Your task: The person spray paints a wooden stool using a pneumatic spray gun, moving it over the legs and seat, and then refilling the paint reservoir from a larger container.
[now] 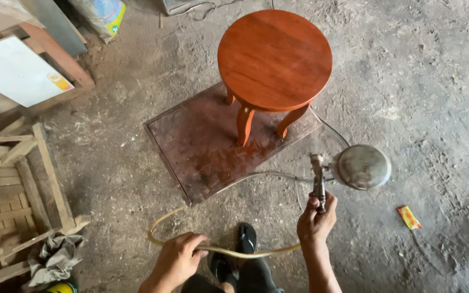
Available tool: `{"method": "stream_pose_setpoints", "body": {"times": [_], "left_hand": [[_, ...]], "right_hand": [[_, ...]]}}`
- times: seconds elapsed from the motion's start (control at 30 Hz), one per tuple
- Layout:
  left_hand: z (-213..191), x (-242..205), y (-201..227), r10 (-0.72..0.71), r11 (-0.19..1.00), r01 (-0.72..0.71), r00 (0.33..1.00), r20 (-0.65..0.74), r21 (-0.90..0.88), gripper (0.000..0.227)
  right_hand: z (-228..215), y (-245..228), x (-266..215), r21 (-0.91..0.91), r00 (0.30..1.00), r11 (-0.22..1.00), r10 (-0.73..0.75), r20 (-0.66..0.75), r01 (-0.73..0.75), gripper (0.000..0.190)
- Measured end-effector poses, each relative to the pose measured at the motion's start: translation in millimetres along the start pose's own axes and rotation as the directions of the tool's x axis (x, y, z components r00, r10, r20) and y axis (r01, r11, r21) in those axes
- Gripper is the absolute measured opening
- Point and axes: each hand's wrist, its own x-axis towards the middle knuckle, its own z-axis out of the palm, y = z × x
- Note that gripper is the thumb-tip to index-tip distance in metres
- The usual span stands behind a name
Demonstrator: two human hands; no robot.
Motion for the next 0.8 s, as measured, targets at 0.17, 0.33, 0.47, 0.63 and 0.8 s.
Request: {"method": "stream_pose_setpoints", "body": {"times": [0.17, 0.33, 0.47, 0.63, 0.8], "left_hand": [[-16, 24, 1, 0.027, 0.999, -0.027, 1.0, 0.007, 0.02, 0.029], [-36, 44, -15, 0.071, 0.997, -0.073, 0.993, 0.09, 0.011, 0.026], [-58, 57, -41, 0.085, 0.995, -0.093, 0.98, 0.181, 0.039, 0.031], [-82, 63, -74, 0.073, 0.995, -0.088, 0.961, 0.267, 0.042, 0.03], [-84, 67, -86, 0.095, 0.989, -0.124, 0.948, 0.305, 0.078, 0.024]], "right_hand": [[40, 16, -5, -0.02, 0.985, 0.986, 0.165, 0.05, -0.164, 0.053], [66, 3, -24, -0.073, 0.963, 0.966, 0.255, 0.086, -0.249, 0.052], [78, -28, -50, -0.001, 0.992, 0.996, 0.087, -0.094, -0.087, 0.054], [117, -43, -55, 0.01, 0.979, 0.996, 0.093, -0.18, -0.093, 0.046], [162, -24, -57, -0.04, 0.957, 0.971, 0.223, -0.186, -0.234, 0.042]]}}
